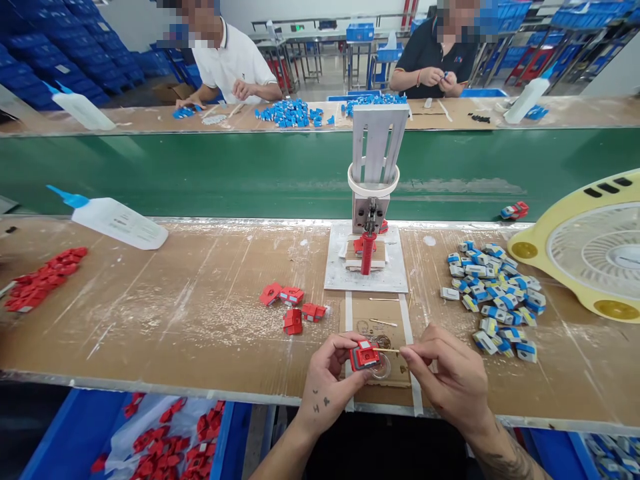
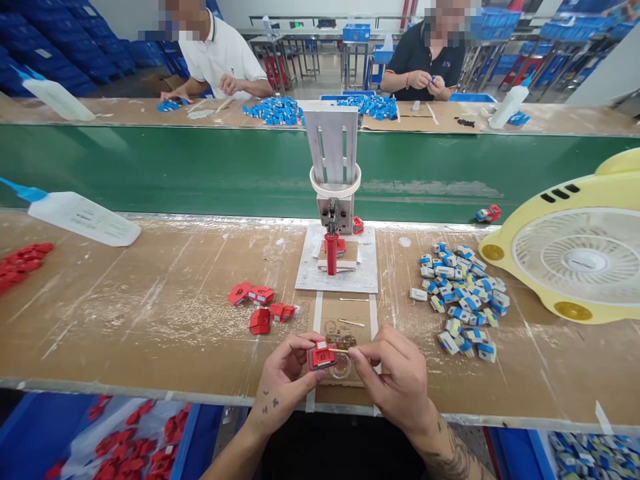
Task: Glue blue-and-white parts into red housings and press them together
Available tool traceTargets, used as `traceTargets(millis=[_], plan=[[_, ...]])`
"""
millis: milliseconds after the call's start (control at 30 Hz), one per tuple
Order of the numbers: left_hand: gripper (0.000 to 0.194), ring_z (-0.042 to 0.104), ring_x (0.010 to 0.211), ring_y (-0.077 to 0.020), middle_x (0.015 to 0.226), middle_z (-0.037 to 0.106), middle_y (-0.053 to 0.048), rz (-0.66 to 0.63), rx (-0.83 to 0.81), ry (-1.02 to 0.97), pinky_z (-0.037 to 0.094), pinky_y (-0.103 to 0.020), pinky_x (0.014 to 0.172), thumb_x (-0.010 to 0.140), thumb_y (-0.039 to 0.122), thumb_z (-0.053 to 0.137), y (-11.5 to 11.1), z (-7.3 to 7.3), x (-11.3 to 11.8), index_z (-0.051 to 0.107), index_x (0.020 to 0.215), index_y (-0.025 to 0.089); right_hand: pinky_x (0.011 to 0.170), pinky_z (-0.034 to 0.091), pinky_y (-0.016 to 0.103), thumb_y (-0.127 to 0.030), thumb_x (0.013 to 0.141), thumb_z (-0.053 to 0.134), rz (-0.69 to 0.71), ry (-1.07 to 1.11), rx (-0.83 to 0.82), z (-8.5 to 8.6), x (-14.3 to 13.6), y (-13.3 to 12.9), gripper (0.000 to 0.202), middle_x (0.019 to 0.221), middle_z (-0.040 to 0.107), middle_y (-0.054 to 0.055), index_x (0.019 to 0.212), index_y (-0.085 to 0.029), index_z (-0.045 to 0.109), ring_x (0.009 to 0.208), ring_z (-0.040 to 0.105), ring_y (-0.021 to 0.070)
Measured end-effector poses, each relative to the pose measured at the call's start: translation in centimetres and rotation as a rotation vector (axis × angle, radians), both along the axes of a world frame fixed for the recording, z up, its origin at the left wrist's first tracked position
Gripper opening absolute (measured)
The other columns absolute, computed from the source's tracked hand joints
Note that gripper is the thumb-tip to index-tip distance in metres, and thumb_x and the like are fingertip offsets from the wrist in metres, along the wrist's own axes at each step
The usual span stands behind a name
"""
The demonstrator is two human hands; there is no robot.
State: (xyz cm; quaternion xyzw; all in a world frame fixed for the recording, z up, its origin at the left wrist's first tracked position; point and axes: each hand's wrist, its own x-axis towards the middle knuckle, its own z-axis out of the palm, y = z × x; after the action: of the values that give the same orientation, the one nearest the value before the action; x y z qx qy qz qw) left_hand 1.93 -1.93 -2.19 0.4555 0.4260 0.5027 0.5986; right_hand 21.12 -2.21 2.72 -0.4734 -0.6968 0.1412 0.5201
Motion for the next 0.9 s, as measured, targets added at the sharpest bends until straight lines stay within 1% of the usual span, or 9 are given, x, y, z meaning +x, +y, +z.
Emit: traceTargets(millis=[100, 167, 267, 400, 500, 600, 700, 800, 900], plan=[[0.025, 0.075, 0.094, -0.0252, 0.099, 0.077, -0.011, 0.035, 0.02, 0.058, 0.061, -0.035, 0.086, 0.068, 0.023, 0.086, 0.1, -0.1, -0.1, 0.071, 0.087, 0.018, 0.047, 0.041, 0.026, -0.01, 0.09, 0.064, -0.001, -0.09, 0.043, 0.2, -0.2, -0.4, 0.019, 0.056, 0.059, -0.001, 0.076, -0.021, 0.067, 0.049, 0.051, 0.0135], [0.023, 0.075, 0.094, -0.0249, 0.099, 0.077, -0.011, 0.051, 0.034, 0.097, 0.062, -0.035, 0.085, 0.07, 0.021, 0.084, 0.1, -0.1, -0.1, 0.071, 0.087, 0.018, 0.046, 0.04, 0.026, -0.011, 0.092, 0.063, 0.008, -0.119, 0.039, 0.3, -0.3, -0.6, 0.02, 0.055, 0.058, 0.0, 0.075, -0.021, 0.067, 0.049, 0.05, 0.0137], [0.022, 0.076, 0.091, -0.024, 0.1, 0.077, -0.011, 0.066, 0.049, 0.12, 0.062, -0.033, 0.082, 0.07, 0.019, 0.083, 0.2, -0.1, -0.2, 0.07, 0.088, 0.018, 0.045, 0.04, 0.026, -0.013, 0.092, 0.062, 0.026, -0.1, 0.006, 0.4, -0.3, -0.7, 0.021, 0.055, 0.057, -0.001, 0.074, -0.022, 0.067, 0.049, 0.051, 0.0139], [0.023, 0.076, 0.092, -0.0245, 0.102, 0.078, -0.011, 0.055, 0.044, 0.136, 0.063, -0.034, 0.083, 0.07, 0.019, 0.083, 0.3, -0.2, -0.5, 0.07, 0.089, 0.018, 0.048, 0.042, 0.025, -0.01, 0.091, 0.064, 0.038, -0.022, -0.026, 0.6, 0.5, -0.4, 0.017, 0.058, 0.06, -0.001, 0.079, -0.022, 0.066, 0.05, 0.053, 0.0136], [0.022, 0.076, 0.094, -0.0243, 0.105, 0.078, -0.01, 0.069, 0.043, 0.142, 0.062, -0.034, 0.084, 0.072, 0.022, 0.082, 0.3, -0.6, -1.0, 0.07, 0.091, 0.019, 0.048, 0.041, 0.024, -0.015, 0.093, 0.065, 0.03, -0.077, -0.055, 0.0, 0.9, 0.0, 0.021, 0.056, 0.058, -0.002, 0.074, -0.022, 0.064, 0.05, 0.053, 0.013], [0.021, 0.076, 0.096, -0.0242, 0.106, 0.078, -0.01, 0.114, 0.041, 0.155, 0.061, -0.034, 0.087, 0.075, 0.027, 0.081, 0.5, -1.2, -1.7, 0.071, 0.092, 0.02, 0.048, 0.039, 0.024, -0.026, 0.099, 0.061, 0.084, -0.227, -0.118, -1.3, 0.6, 0.2, 0.034, 0.055, 0.056, -0.001, 0.065, -0.021, 0.061, 0.049, 0.052, 0.0128], [0.023, 0.076, 0.096, -0.0254, 0.105, 0.078, -0.011, 0.145, 0.037, 0.173, 0.062, -0.036, 0.088, 0.075, 0.032, 0.082, 0.7, -1.6, -2.3, 0.072, 0.092, 0.019, 0.052, 0.042, 0.026, -0.031, 0.103, 0.054, 0.136, -0.337, -0.207, -2.2, 0.5, 0.3, 0.037, 0.06, 0.059, 0.001, 0.069, -0.021, 0.065, 0.054, 0.056, 0.0148], [0.025, 0.077, 0.094, -0.0257, 0.104, 0.079, -0.01, 0.156, 0.04, 0.17, 0.063, -0.037, 0.087, 0.074, 0.034, 0.084, 0.8, -1.9, -2.7, 0.073, 0.092, 0.02, 0.058, 0.046, 0.027, -0.026, 0.103, 0.05, 0.084, -0.404, -0.256, -2.6, 2.1, 1.1, 0.032, 0.065, 0.062, 0.002, 0.077, -0.021, 0.069, 0.061, 0.06, 0.0171], [0.027, 0.078, 0.091, -0.0252, 0.102, 0.08, -0.009, 0.183, 0.045, 0.145, 0.064, -0.034, 0.084, 0.074, 0.036, 0.085, 0.7, -2.1, -2.8, 0.075, 0.094, 0.021, 0.067, 0.051, 0.032, -0.021, 0.098, 0.055, -0.083, -0.47, -0.26, -2.7, 5.8, 3.1, 0.02, 0.077, 0.068, 0.006, 0.087, -0.021, 0.071, 0.073, 0.064, 0.0218]])
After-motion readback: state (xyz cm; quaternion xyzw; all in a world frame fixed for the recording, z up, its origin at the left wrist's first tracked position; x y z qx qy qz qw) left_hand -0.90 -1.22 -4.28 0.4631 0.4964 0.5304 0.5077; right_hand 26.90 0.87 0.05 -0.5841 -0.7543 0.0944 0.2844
